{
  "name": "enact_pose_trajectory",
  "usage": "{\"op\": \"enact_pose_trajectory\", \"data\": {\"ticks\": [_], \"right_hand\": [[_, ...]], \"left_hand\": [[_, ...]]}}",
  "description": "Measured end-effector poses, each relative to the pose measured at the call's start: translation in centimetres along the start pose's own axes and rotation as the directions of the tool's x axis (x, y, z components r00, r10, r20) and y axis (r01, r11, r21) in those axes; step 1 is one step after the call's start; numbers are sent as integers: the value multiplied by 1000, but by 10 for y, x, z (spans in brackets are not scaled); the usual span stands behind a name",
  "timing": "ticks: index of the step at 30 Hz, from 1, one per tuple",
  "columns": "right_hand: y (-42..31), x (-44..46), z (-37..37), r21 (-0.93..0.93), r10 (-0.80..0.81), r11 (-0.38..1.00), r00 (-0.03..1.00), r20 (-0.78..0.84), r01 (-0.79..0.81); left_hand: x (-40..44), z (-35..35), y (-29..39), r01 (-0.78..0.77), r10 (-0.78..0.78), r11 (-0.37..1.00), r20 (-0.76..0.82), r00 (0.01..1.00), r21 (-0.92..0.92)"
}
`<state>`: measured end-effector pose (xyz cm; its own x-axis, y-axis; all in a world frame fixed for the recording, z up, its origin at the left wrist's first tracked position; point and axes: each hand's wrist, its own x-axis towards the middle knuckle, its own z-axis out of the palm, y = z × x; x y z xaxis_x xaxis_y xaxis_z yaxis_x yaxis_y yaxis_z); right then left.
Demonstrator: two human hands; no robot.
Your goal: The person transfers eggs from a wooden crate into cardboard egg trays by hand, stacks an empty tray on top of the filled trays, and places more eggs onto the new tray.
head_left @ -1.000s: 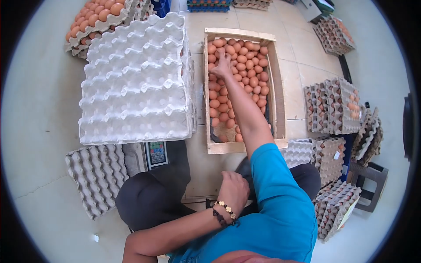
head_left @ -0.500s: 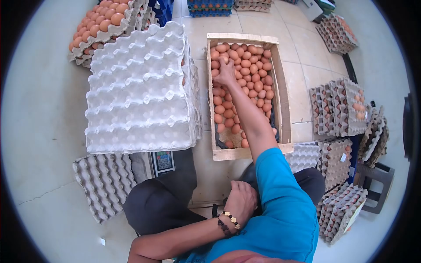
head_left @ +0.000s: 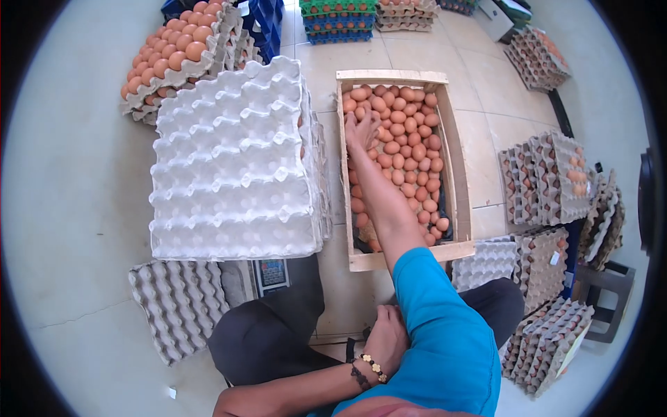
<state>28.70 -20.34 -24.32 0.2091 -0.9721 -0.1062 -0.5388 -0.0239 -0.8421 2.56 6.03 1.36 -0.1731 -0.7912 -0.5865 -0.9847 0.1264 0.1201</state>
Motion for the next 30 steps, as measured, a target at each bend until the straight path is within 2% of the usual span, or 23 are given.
{"op": "enact_pose_trajectory", "data": {"ticks": [2,6,9,12,15,18,21,24,27,30], "right_hand": [[6,0,4,44,-13,999,999,-51,15],[16,3,6,6,-107,994,987,-123,109],[6,-1,-1,-35,-22,999,995,-102,19],[5,1,2,-84,-6,996,992,-126,-5],[10,3,6,-21,-74,997,986,-149,71],[6,2,3,-32,37,999,995,-92,-40],[0,0,5,11,120,993,986,-116,-120],[5,7,5,97,95,992,991,-92,-86],[5,11,5,138,135,983,988,-72,-124],[1,6,-1,138,144,981,988,-62,-135]], "left_hand": [[-1,2,-2,8,-8,1000,23,1000,5],[-2,4,1,9,-10,998,11,1000,63],[0,8,2,18,-17,996,-9,1000,86],[0,1,-1,12,-15,998,50,999,55],[-1,3,0,20,-20,999,3,1000,49],[-1,6,4,18,-19,998,6,1000,58],[-6,0,2,56,-54,990,-18,998,133],[-2,10,6,16,-18,995,17,1000,99],[2,13,8,-65,54,993,108,993,99],[7,22,12,-15,-15,974,129,992,228]]}}
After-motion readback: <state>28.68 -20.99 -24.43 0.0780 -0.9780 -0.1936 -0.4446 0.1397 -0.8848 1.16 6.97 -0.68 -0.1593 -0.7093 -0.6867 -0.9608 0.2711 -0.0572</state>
